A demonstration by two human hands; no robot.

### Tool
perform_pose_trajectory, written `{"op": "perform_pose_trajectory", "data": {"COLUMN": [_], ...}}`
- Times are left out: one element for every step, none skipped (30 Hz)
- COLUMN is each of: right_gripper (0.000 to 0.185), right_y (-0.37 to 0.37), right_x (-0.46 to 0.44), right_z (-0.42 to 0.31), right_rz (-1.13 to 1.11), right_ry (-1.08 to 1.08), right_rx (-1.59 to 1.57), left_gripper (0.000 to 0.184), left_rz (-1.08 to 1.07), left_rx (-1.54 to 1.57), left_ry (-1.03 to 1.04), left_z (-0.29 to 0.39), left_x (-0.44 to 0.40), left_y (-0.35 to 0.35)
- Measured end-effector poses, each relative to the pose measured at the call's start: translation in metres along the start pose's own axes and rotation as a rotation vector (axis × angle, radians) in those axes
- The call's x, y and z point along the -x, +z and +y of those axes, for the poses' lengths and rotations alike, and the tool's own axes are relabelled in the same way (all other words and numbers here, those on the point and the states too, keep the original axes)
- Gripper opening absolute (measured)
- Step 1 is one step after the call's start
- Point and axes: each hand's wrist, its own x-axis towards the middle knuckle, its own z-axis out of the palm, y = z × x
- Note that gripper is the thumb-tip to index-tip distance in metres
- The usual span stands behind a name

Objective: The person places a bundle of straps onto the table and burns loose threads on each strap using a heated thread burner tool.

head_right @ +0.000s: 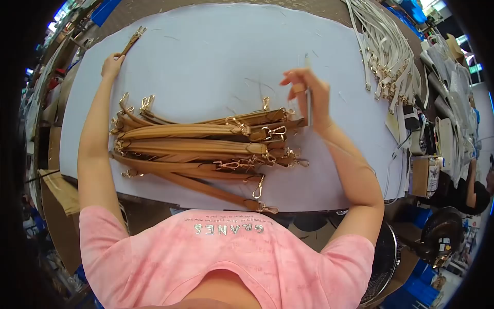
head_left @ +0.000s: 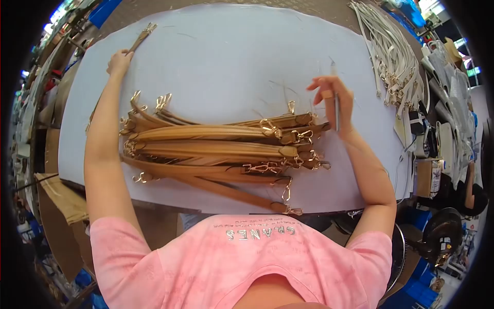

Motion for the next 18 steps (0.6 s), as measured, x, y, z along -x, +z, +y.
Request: {"op": "perform_pose_trajectory", "data": {"right_gripper": [0.022,0.022,0.022,0.022,0.023,0.023,0.023,0.023,0.023,0.023,0.023,0.024,0.031,0.036,0.041,0.044,0.045,0.045], "right_y": [0.006,0.011,0.016,0.023,0.028,0.029,0.029,0.028,0.024,0.018,0.009,-0.003,-0.017,-0.038,-0.063,-0.082,-0.1,-0.111], "right_x": [0.004,0.006,0.009,0.013,0.019,0.023,0.027,0.029,0.028,0.021,0.01,-0.006,-0.023,-0.045,-0.069,-0.09,-0.116,-0.138], "right_z": [-0.004,-0.01,-0.016,-0.022,-0.027,-0.031,-0.034,-0.036,-0.037,-0.036,-0.034,-0.032,-0.023,-0.023,-0.028,-0.037,-0.035,-0.025], "right_rz": [0.004,0.019,0.028,0.006,-0.017,-0.026,-0.061,-0.094,-0.127,-0.103,-0.078,-0.031,0.03,0.053,0.021,0.091,0.235,0.381], "right_ry": [0.012,0.1,0.187,0.197,0.211,0.211,0.193,0.176,0.164,0.068,-0.025,-0.134,-0.197,-0.266,-0.212,-0.104,-0.076,-0.05], "right_rx": [0.004,-0.131,-0.27,-0.278,-0.287,-0.298,-0.337,-0.371,-0.401,-0.344,-0.287,-0.265,-0.324,-0.263,-0.268,-0.219,-0.309,-0.396], "left_gripper": [0.053,0.047,0.04,0.034,0.034,0.034,0.036,0.038,0.04,0.042,0.042,0.042,0.043,0.043,0.042,0.042,0.041,0.041], "left_rz": [-0.047,-0.097,-0.226,-0.345,-0.409,-0.466,-0.514,-0.563,-0.624,-0.688,-0.697,-0.752,-0.808,-0.818,-0.817,-0.816,-0.811,-0.814], "left_rx": [0.241,0.482,0.627,0.77,0.756,0.74,0.675,0.609,0.542,0.474,0.476,0.497,0.518,0.518,0.498,0.478,0.457,0.455], "left_ry": [0.058,0.107,0.128,0.146,0.21,0.275,0.402,0.53,0.626,0.723,0.722,0.785,0.846,0.842,0.855,0.868,0.883,0.88], "left_z": [0.004,0.004,0.024,0.059,0.089,0.117,0.136,0.153,0.17,0.185,0.194,0.202,0.207,0.211,0.214,0.217,0.22,0.224], "left_x": [0.0,0.005,0.022,0.046,0.076,0.104,0.122,0.139,0.159,0.178,0.193,0.207,0.217,0.223,0.228,0.232,0.233,0.233], "left_y": [0.002,0.005,-0.003,-0.02,-0.033,-0.042,-0.043,-0.044,-0.052,-0.062,-0.066,-0.069,-0.071,-0.072,-0.074,-0.076,-0.077,-0.077]}}
